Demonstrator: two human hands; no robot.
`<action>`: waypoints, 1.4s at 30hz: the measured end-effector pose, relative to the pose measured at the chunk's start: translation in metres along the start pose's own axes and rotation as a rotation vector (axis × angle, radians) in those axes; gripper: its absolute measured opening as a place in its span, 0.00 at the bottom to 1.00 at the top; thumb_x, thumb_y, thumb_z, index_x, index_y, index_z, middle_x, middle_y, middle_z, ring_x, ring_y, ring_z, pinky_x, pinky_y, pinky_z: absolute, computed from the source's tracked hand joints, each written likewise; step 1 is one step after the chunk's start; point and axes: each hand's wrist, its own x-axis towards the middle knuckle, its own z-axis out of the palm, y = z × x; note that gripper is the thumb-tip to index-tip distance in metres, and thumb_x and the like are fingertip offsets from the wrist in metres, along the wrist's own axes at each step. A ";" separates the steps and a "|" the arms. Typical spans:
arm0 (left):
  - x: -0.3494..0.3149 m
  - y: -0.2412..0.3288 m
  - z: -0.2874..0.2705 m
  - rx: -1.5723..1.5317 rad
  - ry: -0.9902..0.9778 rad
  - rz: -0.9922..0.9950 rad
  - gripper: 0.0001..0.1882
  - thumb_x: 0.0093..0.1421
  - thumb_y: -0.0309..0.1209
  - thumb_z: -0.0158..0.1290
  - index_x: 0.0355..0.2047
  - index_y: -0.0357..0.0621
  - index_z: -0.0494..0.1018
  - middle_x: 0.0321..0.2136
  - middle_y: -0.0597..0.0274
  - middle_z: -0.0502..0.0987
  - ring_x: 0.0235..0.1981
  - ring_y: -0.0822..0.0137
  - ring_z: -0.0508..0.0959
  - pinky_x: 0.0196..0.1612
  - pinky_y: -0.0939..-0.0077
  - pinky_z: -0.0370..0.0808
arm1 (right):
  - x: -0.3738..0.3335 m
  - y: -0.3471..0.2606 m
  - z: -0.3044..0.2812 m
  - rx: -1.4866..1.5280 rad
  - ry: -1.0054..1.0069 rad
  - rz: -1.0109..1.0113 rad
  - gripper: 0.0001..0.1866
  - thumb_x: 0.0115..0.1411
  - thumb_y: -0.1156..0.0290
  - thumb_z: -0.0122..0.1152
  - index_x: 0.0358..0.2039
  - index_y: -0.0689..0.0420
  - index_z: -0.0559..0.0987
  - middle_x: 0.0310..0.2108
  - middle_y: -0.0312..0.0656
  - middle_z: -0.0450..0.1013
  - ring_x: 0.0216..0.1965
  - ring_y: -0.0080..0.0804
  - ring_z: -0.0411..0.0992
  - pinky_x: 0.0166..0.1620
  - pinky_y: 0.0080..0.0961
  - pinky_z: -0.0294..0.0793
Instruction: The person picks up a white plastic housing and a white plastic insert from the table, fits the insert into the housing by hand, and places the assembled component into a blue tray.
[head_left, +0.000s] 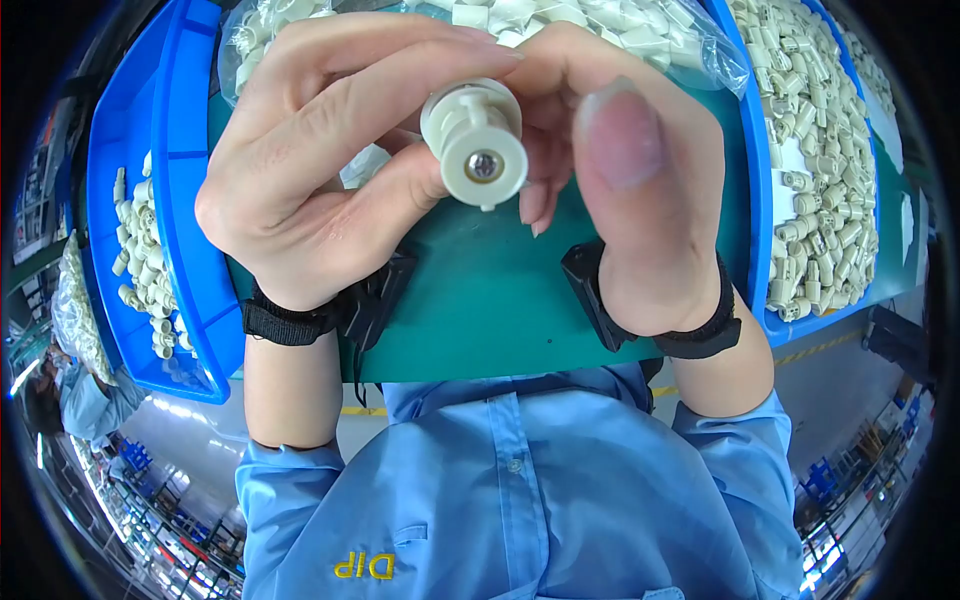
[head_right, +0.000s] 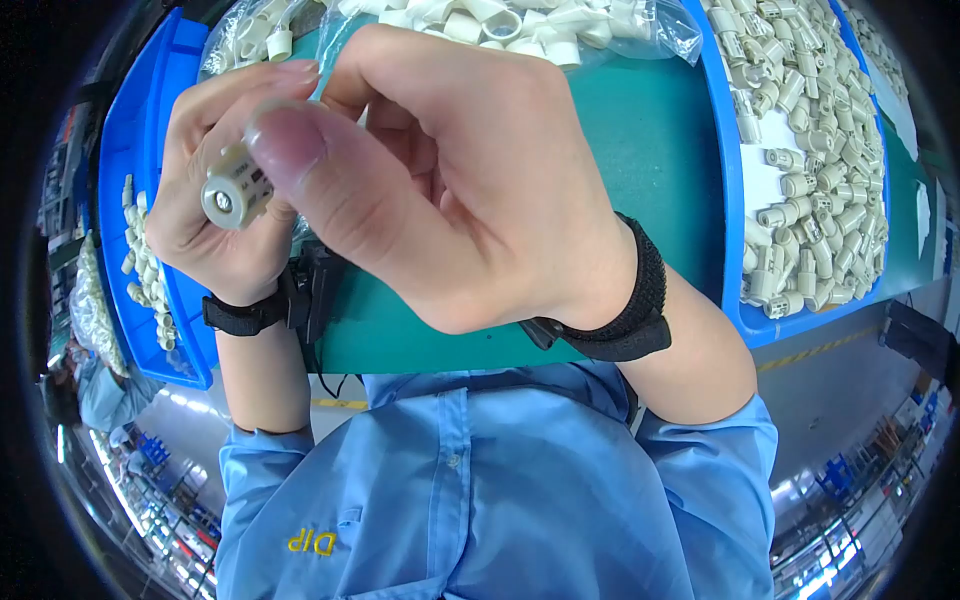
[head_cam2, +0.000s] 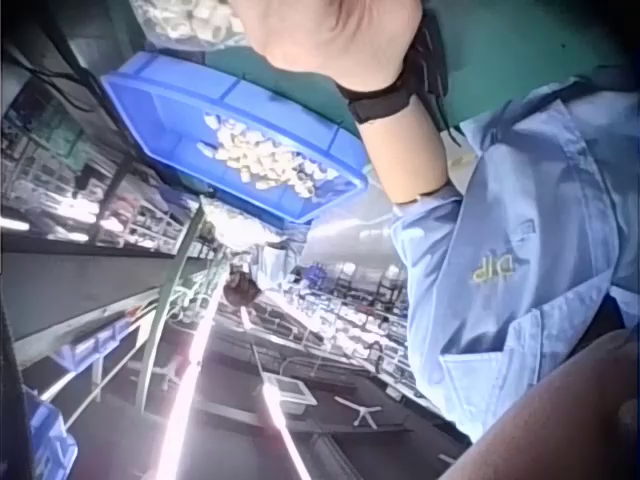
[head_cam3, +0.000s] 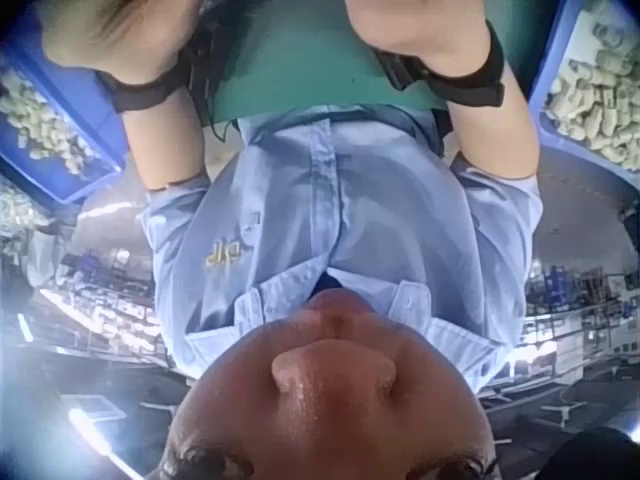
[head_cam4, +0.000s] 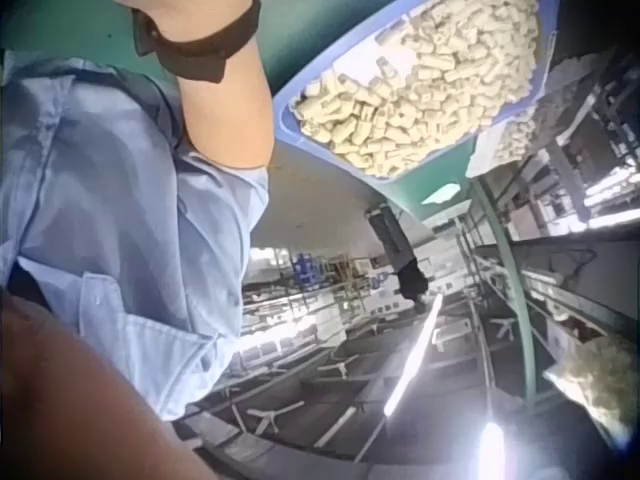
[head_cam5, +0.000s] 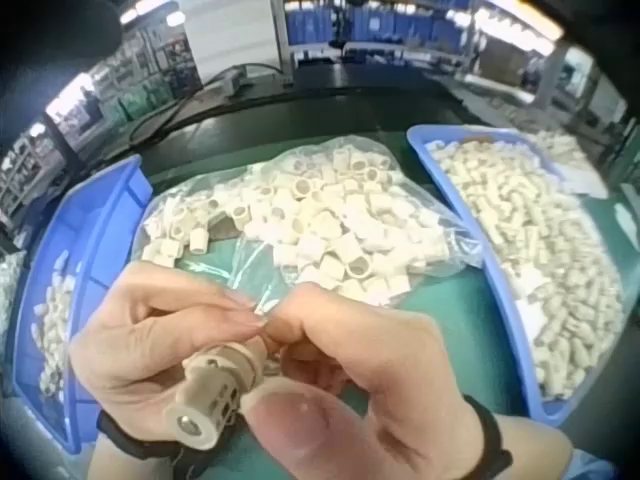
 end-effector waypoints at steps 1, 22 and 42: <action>0.001 0.000 0.001 0.043 0.002 0.004 0.19 0.50 0.32 0.67 0.39 0.32 0.81 0.41 0.49 0.81 0.44 0.56 0.79 0.49 0.64 0.75 | 0.000 0.003 0.001 0.067 -0.014 -0.014 0.39 0.65 0.37 0.43 0.48 0.67 0.73 0.34 0.41 0.73 0.26 0.21 0.71 0.27 0.17 0.70; 0.007 0.004 0.008 0.000 0.020 0.081 0.16 0.51 0.29 0.66 0.38 0.31 0.80 0.39 0.46 0.80 0.41 0.58 0.80 0.43 0.71 0.77 | 0.006 0.002 0.002 0.410 -0.147 0.107 0.45 0.59 0.37 0.57 0.56 0.71 0.69 0.38 0.46 0.73 0.25 0.26 0.74 0.24 0.19 0.74; -0.012 0.107 -0.108 0.462 0.004 -0.186 0.13 0.52 0.23 0.62 0.39 0.34 0.79 0.32 0.55 0.82 0.27 0.65 0.78 0.32 0.80 0.72 | -0.027 -0.070 -0.010 0.065 -0.109 -0.008 0.13 0.63 0.66 0.59 0.45 0.60 0.79 0.23 0.31 0.73 0.21 0.14 0.68 0.24 0.14 0.67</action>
